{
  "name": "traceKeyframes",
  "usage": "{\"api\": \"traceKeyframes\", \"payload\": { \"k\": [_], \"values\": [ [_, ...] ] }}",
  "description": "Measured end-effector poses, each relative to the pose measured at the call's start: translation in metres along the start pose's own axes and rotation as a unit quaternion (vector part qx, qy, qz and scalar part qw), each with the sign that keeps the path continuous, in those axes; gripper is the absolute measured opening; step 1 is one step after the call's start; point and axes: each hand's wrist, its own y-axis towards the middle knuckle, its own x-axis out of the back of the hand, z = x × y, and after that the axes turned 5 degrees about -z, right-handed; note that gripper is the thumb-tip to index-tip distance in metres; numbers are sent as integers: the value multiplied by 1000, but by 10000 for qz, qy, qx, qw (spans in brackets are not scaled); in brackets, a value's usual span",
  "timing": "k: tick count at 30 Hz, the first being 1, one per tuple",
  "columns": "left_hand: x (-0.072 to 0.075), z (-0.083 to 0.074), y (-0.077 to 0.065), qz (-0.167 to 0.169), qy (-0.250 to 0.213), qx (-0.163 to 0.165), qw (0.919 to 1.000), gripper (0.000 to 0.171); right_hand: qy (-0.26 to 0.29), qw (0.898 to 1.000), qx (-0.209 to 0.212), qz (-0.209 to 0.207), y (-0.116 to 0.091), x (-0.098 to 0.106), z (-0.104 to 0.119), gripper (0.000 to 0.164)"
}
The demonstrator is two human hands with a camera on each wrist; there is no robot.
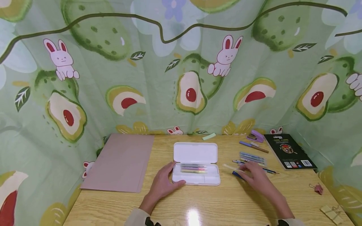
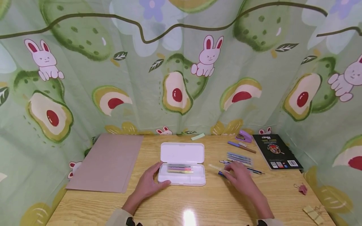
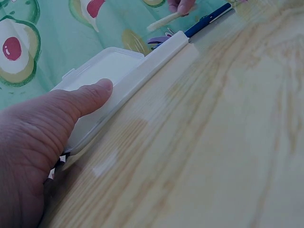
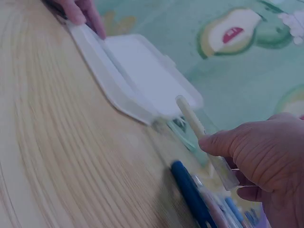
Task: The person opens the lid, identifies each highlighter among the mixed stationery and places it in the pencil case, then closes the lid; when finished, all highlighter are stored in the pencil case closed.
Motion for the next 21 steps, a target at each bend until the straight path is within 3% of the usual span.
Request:
{"api": "traceKeyframes", "payload": {
  "k": [8, 15, 21],
  "values": [
    [-1, 2, 0, 49, 64, 30, 10000, 99, 440, 9965, 614, 362, 20, -38, 35, 13],
    [-1, 2, 0, 62, 45, 72, 9999, 99, 512, 9904, 712, 1067, 44, -69, 61, 7],
    [-1, 2, 1, 28, 51, 41, 10000, 99, 324, 9861, 819, 1408, 57, -88, 78, 5]
  ]
}}
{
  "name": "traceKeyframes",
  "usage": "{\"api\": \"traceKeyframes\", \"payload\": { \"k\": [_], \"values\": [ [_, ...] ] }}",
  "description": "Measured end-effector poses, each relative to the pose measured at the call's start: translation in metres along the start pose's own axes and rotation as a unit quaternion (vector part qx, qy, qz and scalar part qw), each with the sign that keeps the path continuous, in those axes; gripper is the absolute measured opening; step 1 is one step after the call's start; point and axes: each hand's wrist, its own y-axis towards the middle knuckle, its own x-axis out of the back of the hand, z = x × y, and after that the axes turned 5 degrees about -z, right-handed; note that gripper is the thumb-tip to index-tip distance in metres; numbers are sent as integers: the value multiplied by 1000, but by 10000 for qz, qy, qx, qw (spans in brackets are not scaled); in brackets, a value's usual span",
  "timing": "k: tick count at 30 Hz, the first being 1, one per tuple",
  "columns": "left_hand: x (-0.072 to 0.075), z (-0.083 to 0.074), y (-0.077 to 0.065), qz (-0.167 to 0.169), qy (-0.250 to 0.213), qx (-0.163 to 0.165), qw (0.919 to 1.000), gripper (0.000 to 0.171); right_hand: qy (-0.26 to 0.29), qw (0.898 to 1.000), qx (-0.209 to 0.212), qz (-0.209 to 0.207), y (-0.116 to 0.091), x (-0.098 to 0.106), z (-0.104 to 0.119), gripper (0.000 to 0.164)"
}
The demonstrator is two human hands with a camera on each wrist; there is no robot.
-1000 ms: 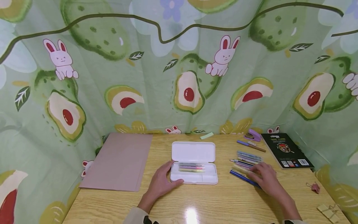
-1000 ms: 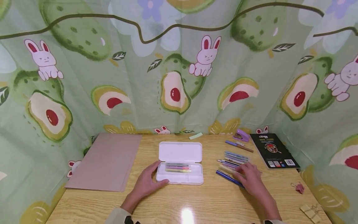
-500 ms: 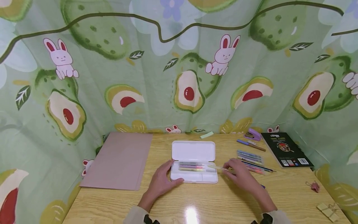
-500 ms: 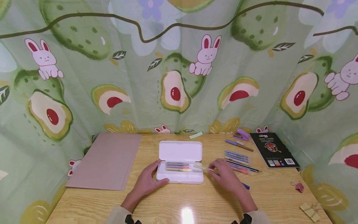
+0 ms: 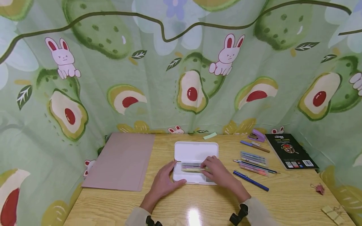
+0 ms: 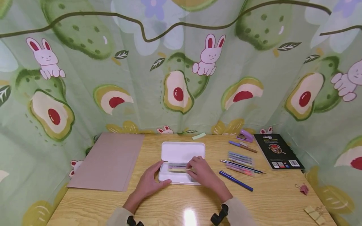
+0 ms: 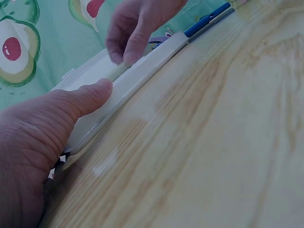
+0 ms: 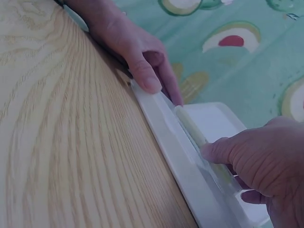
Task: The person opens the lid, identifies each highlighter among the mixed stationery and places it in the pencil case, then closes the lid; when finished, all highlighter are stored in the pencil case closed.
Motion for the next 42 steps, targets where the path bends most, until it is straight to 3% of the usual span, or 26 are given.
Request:
{"api": "traceKeyframes", "payload": {
  "k": [6, 11, 19, 27, 35, 42],
  "values": [
    [-1, 0, 1, 21, 25, -48, 10000, 98, -31, 9998, -20, 185, 6, -9, 10, 7],
    [-1, 0, 0, 23, -6, -47, 10000, 98, 8, 9999, -96, 62, 6, -14, 12, 6],
    [-1, -2, 0, 24, -106, 44, 9999, 98, 9, 9997, 118, -214, -2, -14, 8, 7],
    [-1, -2, 0, -42, -67, 17, 10000, 98, 295, 9985, -412, -187, -16, -1, 3, 20],
    [-2, 1, 0, -69, -72, -19, 9999, 100, 478, 9902, -885, -972, -49, 25, -23, 25],
    [-1, 0, 0, -52, -146, 18, 9999, 100, 15, 9808, -1167, -1560, -83, 53, -50, 21]
  ]
}}
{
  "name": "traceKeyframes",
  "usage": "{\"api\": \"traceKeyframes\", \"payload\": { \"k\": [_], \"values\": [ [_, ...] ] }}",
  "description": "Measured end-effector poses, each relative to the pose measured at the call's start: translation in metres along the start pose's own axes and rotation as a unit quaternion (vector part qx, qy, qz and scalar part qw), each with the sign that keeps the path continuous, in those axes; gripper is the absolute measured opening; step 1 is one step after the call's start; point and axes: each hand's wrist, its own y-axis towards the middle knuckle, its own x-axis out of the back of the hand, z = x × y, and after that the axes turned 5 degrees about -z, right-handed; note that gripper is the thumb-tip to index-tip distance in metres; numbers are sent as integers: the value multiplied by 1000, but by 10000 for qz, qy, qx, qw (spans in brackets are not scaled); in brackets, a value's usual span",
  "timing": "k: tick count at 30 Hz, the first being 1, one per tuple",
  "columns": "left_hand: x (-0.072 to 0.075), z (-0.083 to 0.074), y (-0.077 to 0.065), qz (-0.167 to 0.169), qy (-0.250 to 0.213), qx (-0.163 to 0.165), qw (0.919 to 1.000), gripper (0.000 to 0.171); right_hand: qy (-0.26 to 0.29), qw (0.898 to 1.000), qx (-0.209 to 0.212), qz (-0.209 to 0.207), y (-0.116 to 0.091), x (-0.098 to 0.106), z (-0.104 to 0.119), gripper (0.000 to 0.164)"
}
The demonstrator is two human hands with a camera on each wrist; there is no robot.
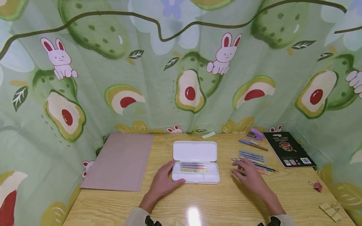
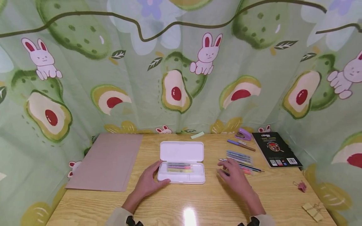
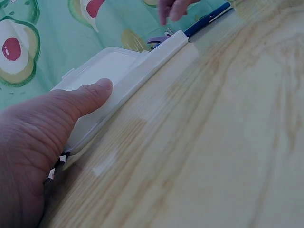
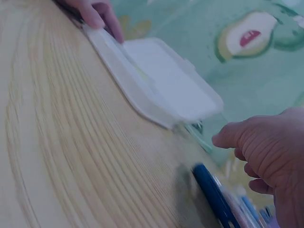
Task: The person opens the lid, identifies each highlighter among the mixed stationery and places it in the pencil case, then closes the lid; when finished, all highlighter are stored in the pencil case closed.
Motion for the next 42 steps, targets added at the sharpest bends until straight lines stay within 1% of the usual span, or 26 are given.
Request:
{"api": "traceKeyframes", "payload": {
  "k": [2, 5, 8, 11, 15, 23, 27, 30, 32, 37, 39, 42],
  "values": [
    [0, 0, 0, 17, 3, 12, 10000, 100, -243, 9996, -98, -60, -4, 10, -9, 20],
    [0, -1, -1, 45, 14, 29, 10000, 101, -610, 9974, -370, 30, -10, 24, -23, 18],
    [0, -2, -1, 67, 17, 58, 10000, 101, -772, 9942, -699, 282, -13, 35, -33, 14],
    [1, -3, -1, 69, 5, 89, 9999, 101, -903, 9901, -915, 556, -15, 41, -41, 14],
    [1, -3, -1, 64, -3, 108, 9999, 101, -1045, 9867, -1002, 741, -15, 45, -46, 14],
    [0, -1, -1, 48, 31, 84, 9999, 101, -1149, 9843, -1050, 828, -17, 44, -50, 16],
    [0, -2, -1, 61, 35, 65, 10000, 101, -1186, 9825, -1078, 951, -18, 45, -51, 14],
    [0, -2, -1, 84, 58, 81, 9999, 101, -1179, 9831, -1026, 949, -18, 45, -49, 14],
    [1, -3, -1, 86, 50, 86, 9999, 101, -1087, 9862, -913, 850, -16, 45, -46, 14],
    [1, -3, -1, 78, 31, 70, 9999, 101, -813, 9955, -324, 351, -9, 39, -30, 9],
    [2, -3, -1, 93, 36, 67, 9999, 101, -749, 9971, -4, 153, -6, 33, -22, 10],
    [2, -2, -1, 106, 48, 31, 9999, 101, -680, 9966, 461, 21, -1, 20, -7, 15]
  ]
}}
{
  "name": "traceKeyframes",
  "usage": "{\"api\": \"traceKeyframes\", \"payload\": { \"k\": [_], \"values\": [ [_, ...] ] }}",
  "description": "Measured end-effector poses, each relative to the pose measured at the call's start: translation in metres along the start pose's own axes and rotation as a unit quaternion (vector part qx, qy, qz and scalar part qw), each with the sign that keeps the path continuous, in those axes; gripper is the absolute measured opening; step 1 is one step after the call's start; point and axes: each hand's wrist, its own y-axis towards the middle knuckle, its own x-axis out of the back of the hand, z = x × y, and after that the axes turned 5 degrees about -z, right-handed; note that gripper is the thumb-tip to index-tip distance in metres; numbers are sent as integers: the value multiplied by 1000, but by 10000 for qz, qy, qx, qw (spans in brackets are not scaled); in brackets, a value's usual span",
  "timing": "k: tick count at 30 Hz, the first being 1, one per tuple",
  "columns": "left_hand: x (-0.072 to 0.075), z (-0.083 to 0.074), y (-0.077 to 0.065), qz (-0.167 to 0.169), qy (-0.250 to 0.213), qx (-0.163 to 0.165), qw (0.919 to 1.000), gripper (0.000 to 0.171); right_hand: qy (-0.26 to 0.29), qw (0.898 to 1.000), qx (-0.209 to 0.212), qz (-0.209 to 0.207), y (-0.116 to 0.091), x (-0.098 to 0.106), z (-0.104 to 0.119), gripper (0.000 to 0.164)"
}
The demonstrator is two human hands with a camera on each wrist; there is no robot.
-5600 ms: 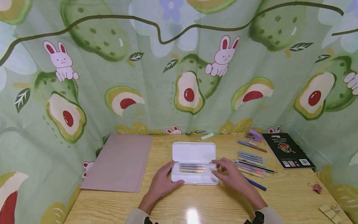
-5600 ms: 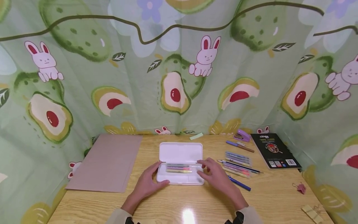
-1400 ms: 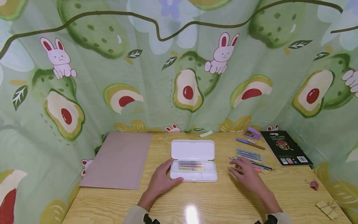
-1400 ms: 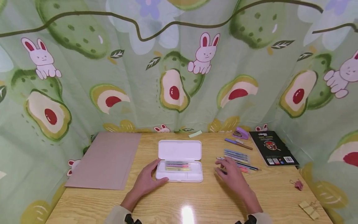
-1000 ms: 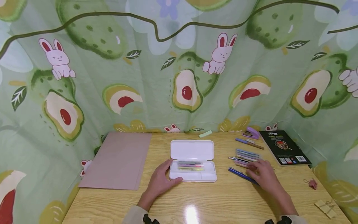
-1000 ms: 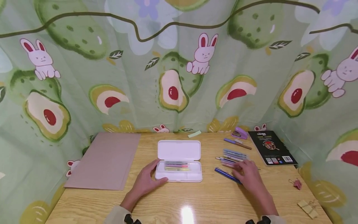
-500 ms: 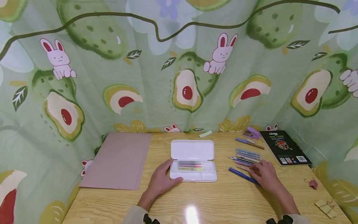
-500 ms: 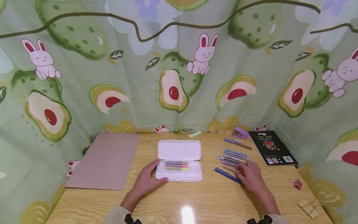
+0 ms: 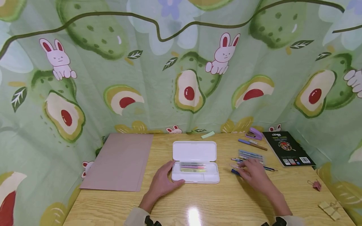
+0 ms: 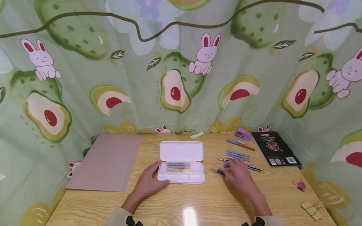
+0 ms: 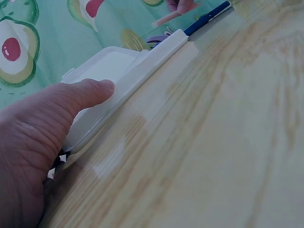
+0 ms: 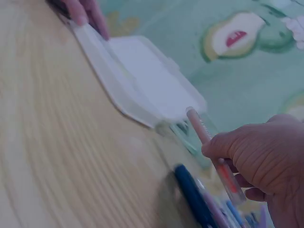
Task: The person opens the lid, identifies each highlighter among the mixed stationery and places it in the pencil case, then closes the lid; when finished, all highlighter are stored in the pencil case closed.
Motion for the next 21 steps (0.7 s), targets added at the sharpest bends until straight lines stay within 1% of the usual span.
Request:
{"api": "traceKeyframes", "payload": {
  "k": [2, 5, 11, 13, 17, 21],
  "values": [
    [0, 0, 0, 6, 3, -7, 10000, 100, 78, 9995, 308, -11, 4, -8, 12, 18],
    [0, 0, 0, 8, -1, -18, 10000, 100, 139, 9984, 516, 206, 9, -22, 28, 18],
    [0, 1, 0, 9, 16, -23, 10000, 101, 55, 9952, 334, 914, 29, -46, 61, 11],
    [1, 1, 1, 10, 68, -32, 10000, 101, -39, 9938, 433, 1021, 37, -53, 71, 10],
    [0, 3, 2, 25, 103, -38, 9999, 101, -231, 9911, 718, 1095, 52, -68, 86, 9],
    [-1, 3, 2, 17, 117, -43, 9999, 101, -249, 9885, 750, 1291, 64, -82, 97, 10]
  ]
}}
